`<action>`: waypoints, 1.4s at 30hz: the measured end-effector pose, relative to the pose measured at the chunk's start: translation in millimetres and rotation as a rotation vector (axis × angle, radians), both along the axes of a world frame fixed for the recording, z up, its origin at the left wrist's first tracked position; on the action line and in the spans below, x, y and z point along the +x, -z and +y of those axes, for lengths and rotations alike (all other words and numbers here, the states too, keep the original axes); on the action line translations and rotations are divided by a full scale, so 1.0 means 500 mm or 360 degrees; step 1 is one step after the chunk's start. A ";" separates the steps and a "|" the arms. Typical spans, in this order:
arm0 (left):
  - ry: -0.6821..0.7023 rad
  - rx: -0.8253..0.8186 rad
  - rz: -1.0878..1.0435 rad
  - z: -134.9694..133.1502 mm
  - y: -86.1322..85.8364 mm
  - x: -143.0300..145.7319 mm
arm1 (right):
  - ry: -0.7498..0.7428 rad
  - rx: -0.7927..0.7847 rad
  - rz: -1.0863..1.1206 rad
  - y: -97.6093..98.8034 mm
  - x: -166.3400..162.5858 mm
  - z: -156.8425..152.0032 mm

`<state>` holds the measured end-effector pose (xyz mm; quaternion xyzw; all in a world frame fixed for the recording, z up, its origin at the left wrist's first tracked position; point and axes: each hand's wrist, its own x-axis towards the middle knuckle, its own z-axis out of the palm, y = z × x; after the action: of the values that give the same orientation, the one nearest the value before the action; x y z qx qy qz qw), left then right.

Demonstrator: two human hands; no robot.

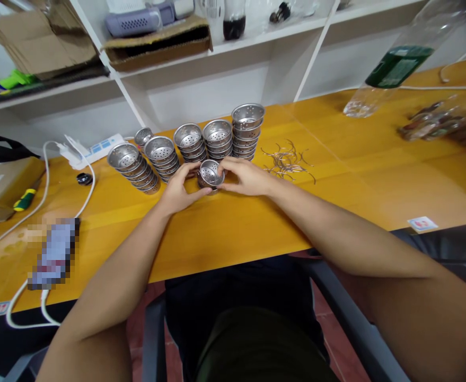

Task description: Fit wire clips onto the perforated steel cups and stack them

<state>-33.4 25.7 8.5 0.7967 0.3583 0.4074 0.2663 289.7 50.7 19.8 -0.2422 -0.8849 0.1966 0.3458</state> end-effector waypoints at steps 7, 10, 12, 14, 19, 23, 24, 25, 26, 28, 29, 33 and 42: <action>0.0165 -0.0370 -0.0167 0.008 -0.021 -0.048 | -0.0125 -0.0106 -0.0039 -0.006 0.052 0.031; 0.0152 -0.0421 -0.0177 0.015 -0.022 -0.058 | -0.0094 -0.0116 -0.0040 0.002 0.048 0.039; 0.0132 -0.0431 -0.0160 0.022 -0.015 -0.059 | -0.0085 -0.0110 -0.0032 0.009 0.043 0.044; 0.0127 -0.0426 -0.0140 0.030 -0.007 -0.058 | -0.0074 -0.0098 -0.0023 0.015 0.039 0.051; 0.0107 -0.0359 -0.0077 0.049 0.005 -0.059 | -0.0023 -0.0101 -0.0014 0.027 0.042 0.080; 0.0104 -0.0286 -0.0039 0.060 0.005 -0.054 | 0.0032 -0.0098 0.0013 0.031 0.040 0.100; 0.0107 -0.0262 -0.0028 0.061 0.005 -0.051 | 0.0050 -0.0096 0.0017 0.031 0.039 0.103; 0.0106 -0.0240 -0.0016 0.060 0.003 -0.048 | 0.0064 -0.0096 0.0020 0.031 0.038 0.104; 0.0105 -0.0221 0.0000 0.057 0.000 -0.047 | 0.0071 -0.0097 0.0023 0.031 0.037 0.104; 0.0106 -0.0204 0.0061 0.046 -0.012 -0.049 | 0.0072 -0.0105 0.0025 0.031 0.037 0.102; 0.0115 -0.0205 0.0113 0.038 -0.020 -0.054 | 0.0074 -0.0109 0.0026 0.031 0.038 0.100; 0.0208 -0.0320 0.0390 0.009 -0.063 -0.095 | 0.0067 -0.0112 0.0033 0.030 0.042 0.093; 0.0260 -0.0769 0.0004 0.029 -0.068 -0.149 | 0.0050 -0.0126 0.0053 0.028 0.045 0.085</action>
<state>-108.1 40.2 42.4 0.7367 0.3800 0.2861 0.4806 312.2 93.4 5.5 -0.2664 -0.8666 0.2301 0.3536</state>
